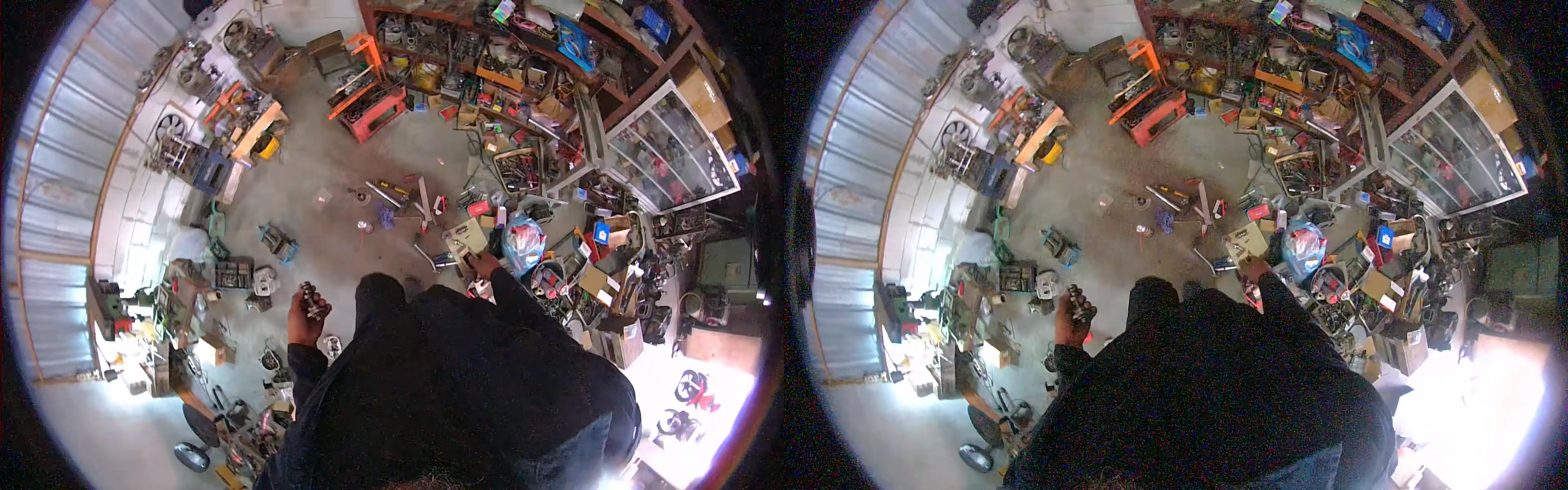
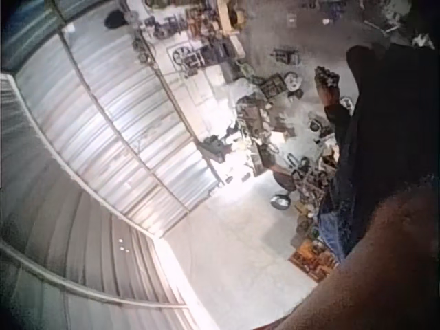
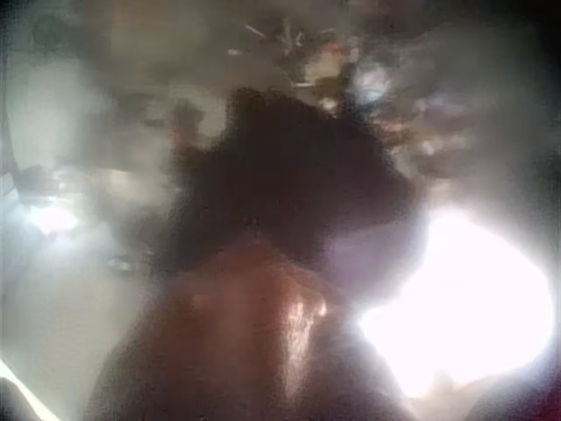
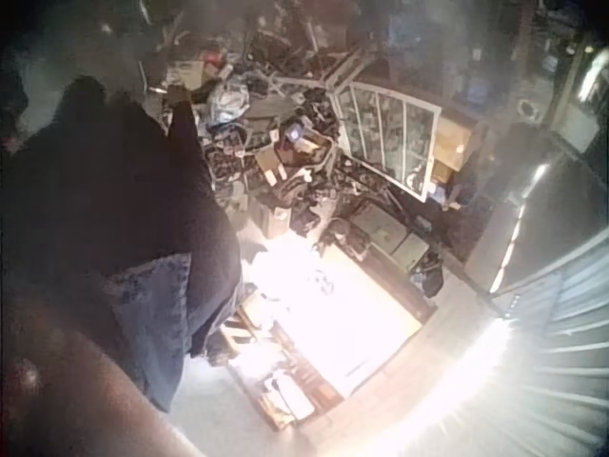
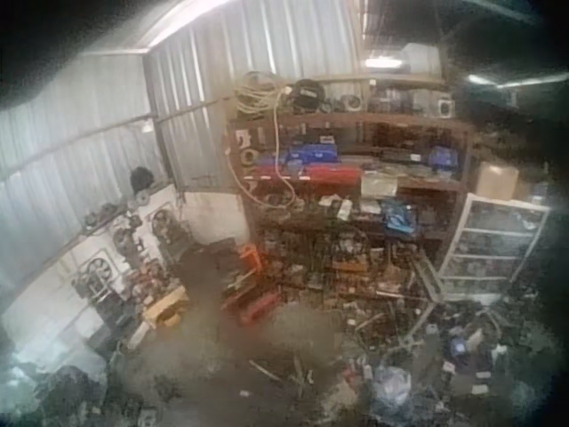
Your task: The person handles and cleans engine components by hand, including a camshaft and gear, then uses a hydraulic press to assemble or disassemble small parts.
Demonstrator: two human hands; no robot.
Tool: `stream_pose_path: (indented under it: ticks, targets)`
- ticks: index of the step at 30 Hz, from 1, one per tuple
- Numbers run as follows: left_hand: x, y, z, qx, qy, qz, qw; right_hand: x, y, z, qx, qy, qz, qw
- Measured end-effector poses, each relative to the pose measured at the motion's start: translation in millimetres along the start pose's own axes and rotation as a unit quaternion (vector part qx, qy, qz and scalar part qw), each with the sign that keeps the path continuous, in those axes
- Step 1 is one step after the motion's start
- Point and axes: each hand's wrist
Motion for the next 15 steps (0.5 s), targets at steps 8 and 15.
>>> stream_pose_path:
  ticks: [8,15]
  targets:
    - [-97.3,168.2,81.8,-0.039,0.101,-0.083,0.991,34.6,41.5,-28.3,-0.028,-0.094,0.064,0.993]
    - [-143.6,364.7,198.3,0.073,0.196,-0.217,0.954,54.3,26.3,-26.8,-0.086,0.184,0.368,0.907]
Point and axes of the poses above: each hand's wrist, its own y-axis towards the middle knuckle, its own z-axis out of the palm, x = y × z, and after that the axes turned 5 degrees about -z, right-handed
